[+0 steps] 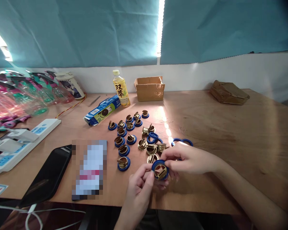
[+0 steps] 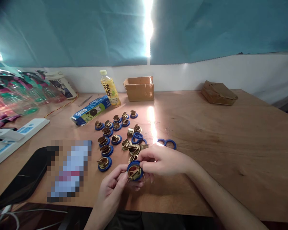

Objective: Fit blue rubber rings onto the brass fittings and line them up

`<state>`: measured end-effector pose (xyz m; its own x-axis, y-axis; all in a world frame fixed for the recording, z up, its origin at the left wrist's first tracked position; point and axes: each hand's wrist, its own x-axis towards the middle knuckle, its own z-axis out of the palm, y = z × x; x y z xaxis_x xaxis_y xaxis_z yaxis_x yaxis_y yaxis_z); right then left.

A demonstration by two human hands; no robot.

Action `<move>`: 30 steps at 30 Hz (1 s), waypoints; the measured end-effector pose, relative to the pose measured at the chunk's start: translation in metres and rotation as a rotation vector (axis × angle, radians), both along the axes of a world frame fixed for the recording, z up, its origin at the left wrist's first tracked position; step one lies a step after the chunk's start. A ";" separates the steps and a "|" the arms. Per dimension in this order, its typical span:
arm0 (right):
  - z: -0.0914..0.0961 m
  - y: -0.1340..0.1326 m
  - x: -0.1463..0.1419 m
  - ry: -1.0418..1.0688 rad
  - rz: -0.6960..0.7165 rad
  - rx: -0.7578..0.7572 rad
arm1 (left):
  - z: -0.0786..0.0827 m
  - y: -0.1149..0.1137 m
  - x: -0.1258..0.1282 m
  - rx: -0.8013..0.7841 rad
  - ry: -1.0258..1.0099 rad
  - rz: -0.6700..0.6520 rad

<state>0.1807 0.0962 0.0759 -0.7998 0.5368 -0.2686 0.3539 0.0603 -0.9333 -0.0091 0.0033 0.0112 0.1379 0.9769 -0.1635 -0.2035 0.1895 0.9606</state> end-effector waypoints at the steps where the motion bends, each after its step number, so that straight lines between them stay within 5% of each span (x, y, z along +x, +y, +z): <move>1: -0.001 0.000 0.001 -0.004 -0.015 -0.002 | 0.001 0.000 0.001 0.001 0.001 0.014; 6: -0.002 -0.001 0.008 0.007 -0.058 -0.059 | 0.001 0.003 0.002 -0.036 0.007 -0.037; 12: 0.003 0.000 0.007 -0.002 -0.064 0.060 | -0.004 0.004 -0.002 0.029 0.097 0.013; 22: 0.009 -0.001 0.006 -0.019 -0.019 0.107 | 0.002 0.004 -0.001 -0.014 -0.052 0.018; 26: 0.003 0.019 0.023 0.051 -0.335 0.147 | 0.001 0.000 0.002 -0.009 -0.056 0.148; 30: -0.021 0.053 0.064 -0.206 -0.742 0.508 | 0.004 0.001 0.005 0.042 -0.054 0.242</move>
<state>0.2451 0.1495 0.0550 -0.1662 0.9853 0.0404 0.6218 0.1365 -0.7712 -0.0036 0.0044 0.0153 -0.0938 0.9882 -0.1210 -0.2890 0.0893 0.9532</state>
